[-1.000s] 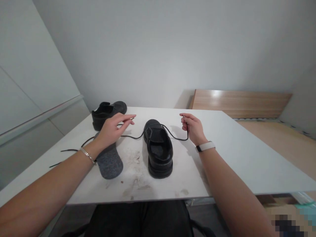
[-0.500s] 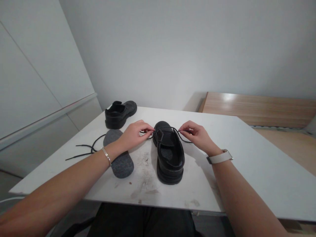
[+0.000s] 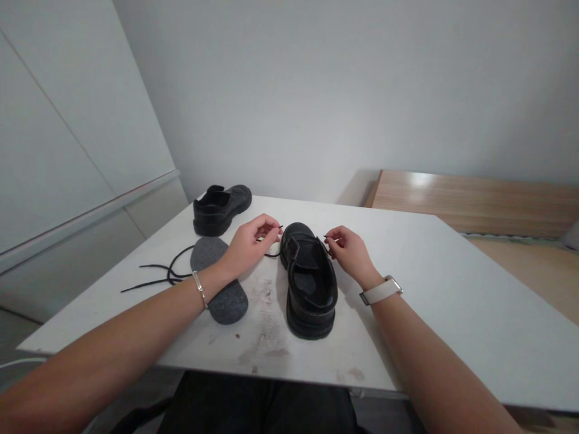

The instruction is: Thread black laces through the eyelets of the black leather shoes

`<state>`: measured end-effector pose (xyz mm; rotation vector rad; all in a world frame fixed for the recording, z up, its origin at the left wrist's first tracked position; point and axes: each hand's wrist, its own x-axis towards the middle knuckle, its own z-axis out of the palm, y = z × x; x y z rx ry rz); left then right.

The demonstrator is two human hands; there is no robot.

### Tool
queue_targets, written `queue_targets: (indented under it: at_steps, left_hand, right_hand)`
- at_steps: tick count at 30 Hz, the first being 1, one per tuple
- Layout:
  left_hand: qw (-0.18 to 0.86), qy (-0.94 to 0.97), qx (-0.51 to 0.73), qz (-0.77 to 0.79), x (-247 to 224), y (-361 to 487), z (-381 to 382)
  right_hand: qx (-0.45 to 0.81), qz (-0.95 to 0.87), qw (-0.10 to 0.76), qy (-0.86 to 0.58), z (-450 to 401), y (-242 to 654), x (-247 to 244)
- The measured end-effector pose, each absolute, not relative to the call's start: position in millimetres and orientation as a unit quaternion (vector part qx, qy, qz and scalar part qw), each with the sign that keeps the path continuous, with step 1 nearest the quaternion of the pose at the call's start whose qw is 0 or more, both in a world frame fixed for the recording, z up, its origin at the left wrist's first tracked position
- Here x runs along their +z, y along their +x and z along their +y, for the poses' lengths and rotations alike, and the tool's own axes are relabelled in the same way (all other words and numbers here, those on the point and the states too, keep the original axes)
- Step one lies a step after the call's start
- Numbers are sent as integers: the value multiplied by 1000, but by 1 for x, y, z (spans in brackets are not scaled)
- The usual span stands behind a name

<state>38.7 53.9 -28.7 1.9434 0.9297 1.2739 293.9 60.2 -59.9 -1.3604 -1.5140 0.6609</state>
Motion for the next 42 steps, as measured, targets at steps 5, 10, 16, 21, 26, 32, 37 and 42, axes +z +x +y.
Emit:
queue_targets:
  at_steps: [5, 10, 16, 21, 26, 32, 37, 42]
  left_hand:
    - [403, 742, 442, 303, -27, 43, 47]
    - [326, 770, 439, 329, -38, 45, 54]
    - [337, 776, 418, 331, -40, 39, 57]
    - [301, 814, 380, 321, -37, 32, 56]
    - [204, 847, 367, 325, -35, 29, 57]
    - [80, 887, 346, 295, -28, 29, 52]
    - [63, 889, 346, 292, -25, 30, 50]
    - [69, 890, 348, 287, -23, 30, 51]
  right_hand:
    - [313, -627, 527, -481, 60, 288, -60]
    - [358, -632, 532, -436, 58, 282, -57]
    - [434, -609, 508, -428, 54, 291, -47]
    - [424, -634, 470, -445, 45, 303, -34]
    - [276, -738, 399, -470, 41, 311, -30]
    - [186, -778, 381, -464, 40, 306, -33]
    - [144, -799, 378, -446, 38, 303, -30]
    - [136, -804, 382, -434, 35, 300, -26]
